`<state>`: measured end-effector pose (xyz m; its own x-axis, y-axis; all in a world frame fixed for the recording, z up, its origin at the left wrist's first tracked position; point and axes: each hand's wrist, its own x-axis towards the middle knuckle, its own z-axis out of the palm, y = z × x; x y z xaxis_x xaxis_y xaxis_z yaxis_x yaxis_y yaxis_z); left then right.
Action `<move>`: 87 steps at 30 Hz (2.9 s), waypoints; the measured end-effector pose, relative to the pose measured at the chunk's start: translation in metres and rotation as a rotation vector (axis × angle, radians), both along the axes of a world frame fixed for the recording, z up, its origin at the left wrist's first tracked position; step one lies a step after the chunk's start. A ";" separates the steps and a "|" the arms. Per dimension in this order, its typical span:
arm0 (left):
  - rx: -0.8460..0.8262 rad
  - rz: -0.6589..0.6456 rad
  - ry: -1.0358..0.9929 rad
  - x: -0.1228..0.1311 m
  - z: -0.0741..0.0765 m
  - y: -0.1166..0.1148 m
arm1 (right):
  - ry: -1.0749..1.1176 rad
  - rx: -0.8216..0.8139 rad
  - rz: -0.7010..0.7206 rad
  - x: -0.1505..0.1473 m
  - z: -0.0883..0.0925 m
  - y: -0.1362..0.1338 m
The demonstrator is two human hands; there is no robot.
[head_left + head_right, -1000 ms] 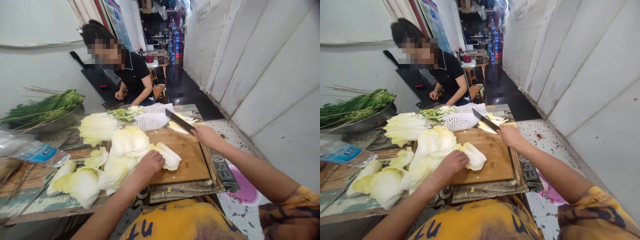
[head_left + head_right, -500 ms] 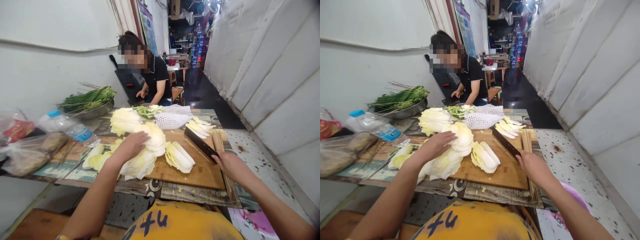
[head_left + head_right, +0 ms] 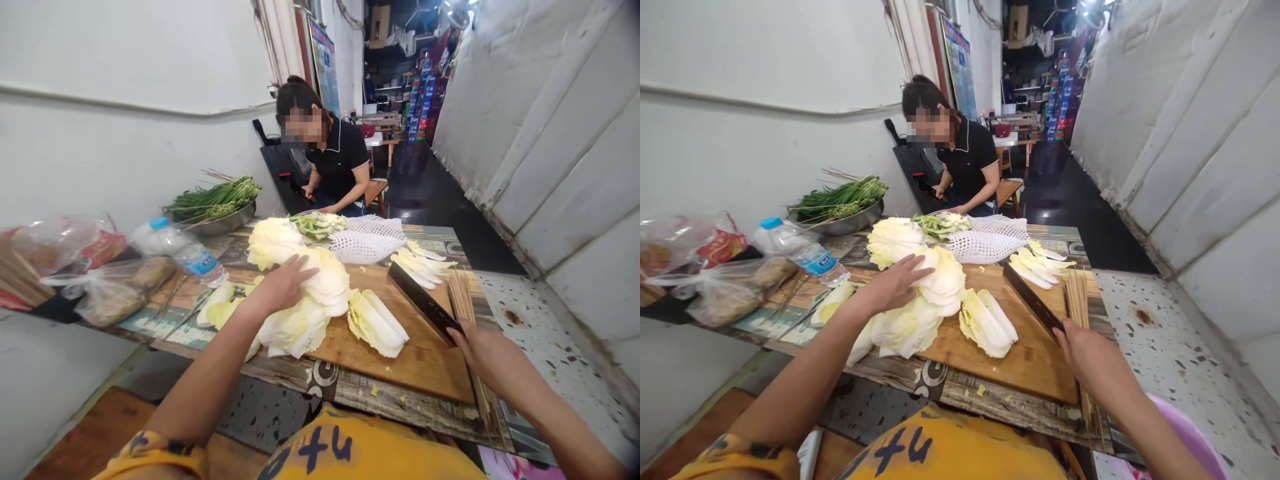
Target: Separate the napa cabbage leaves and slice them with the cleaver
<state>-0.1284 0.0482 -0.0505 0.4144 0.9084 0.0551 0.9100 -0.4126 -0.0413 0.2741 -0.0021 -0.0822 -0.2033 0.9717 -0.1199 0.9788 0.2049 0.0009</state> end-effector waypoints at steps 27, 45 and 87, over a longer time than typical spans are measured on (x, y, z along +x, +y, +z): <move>-0.309 0.015 -0.765 0.140 0.002 0.042 | 0.189 0.013 -0.103 0.000 0.018 -0.012; -0.169 -0.796 -0.050 0.222 0.017 0.051 | 0.276 -0.005 -0.239 0.017 0.015 -0.012; -0.071 -0.491 0.035 0.197 -0.037 0.022 | -0.034 -0.200 0.129 -0.026 0.036 0.062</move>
<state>0.0688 0.0698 -0.0870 0.7948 0.6065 -0.0216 0.6060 -0.7951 -0.0249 0.2483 0.0599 -0.0459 -0.3170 0.8942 -0.3161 0.9445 0.3278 -0.0198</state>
